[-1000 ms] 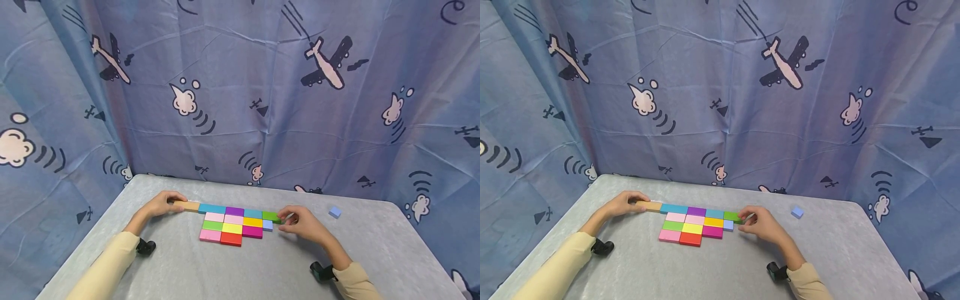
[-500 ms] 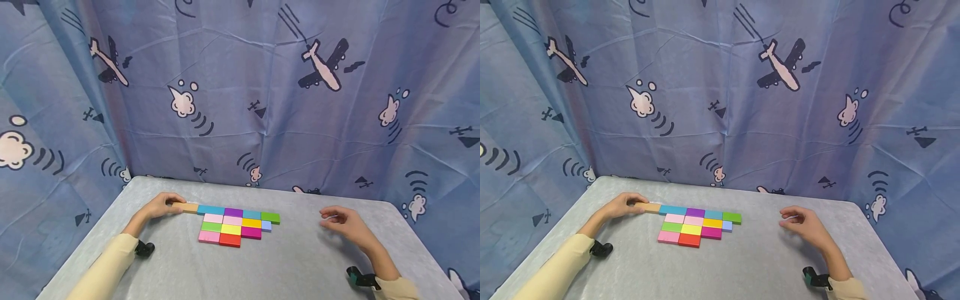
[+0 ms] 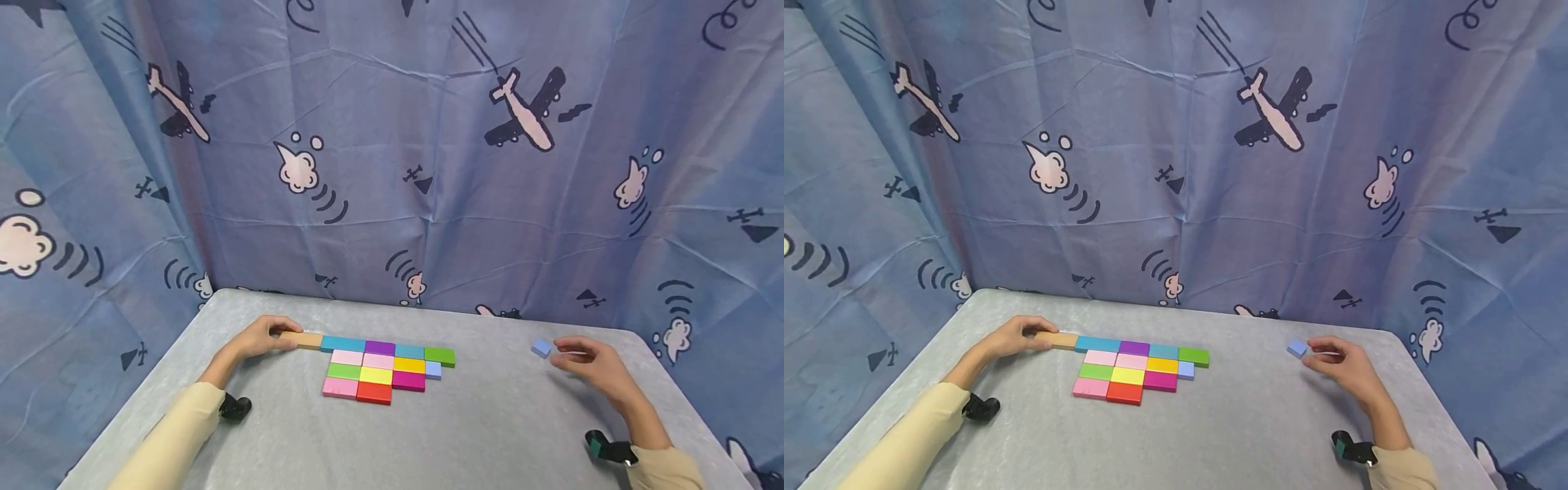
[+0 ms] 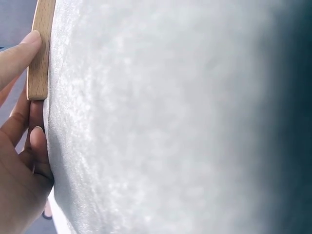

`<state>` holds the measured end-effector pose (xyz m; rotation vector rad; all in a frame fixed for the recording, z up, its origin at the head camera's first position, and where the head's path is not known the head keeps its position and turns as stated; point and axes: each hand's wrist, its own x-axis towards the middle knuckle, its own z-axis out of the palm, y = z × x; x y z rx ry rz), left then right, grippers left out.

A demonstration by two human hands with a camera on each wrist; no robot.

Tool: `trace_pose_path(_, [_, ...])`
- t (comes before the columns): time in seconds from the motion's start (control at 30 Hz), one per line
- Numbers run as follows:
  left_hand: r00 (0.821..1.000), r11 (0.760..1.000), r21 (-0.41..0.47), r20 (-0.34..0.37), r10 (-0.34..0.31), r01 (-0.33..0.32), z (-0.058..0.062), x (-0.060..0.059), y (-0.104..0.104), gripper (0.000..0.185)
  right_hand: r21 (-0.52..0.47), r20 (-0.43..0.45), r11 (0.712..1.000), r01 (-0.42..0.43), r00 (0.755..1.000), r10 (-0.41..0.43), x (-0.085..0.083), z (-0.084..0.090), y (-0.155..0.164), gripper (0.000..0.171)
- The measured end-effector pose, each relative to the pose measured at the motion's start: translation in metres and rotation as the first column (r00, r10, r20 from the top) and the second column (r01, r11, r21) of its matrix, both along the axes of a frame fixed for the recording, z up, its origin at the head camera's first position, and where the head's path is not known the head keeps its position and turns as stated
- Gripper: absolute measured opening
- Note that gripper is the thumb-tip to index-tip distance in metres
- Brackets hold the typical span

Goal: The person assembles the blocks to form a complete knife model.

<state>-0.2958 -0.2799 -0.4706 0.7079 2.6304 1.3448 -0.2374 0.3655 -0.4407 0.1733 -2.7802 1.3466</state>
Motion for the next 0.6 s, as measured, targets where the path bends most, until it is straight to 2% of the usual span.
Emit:
trace_pose_path(0.23, [1.0,1.0,-0.014,0.004,0.003,-0.003,0.0,0.0,0.001,0.028,0.038,0.006,0.999,-0.021,1.0,0.02,-0.011,-0.011,0.004,0.061])
trace_pose_path(0.6, [1.0,0.999,-0.055,-0.014,-0.003,0.003,0.005,-0.002,0.003,0.026,0.099,0.012,0.995,-0.027,1.0,0.026,-0.025,-0.015,0.003,0.064])
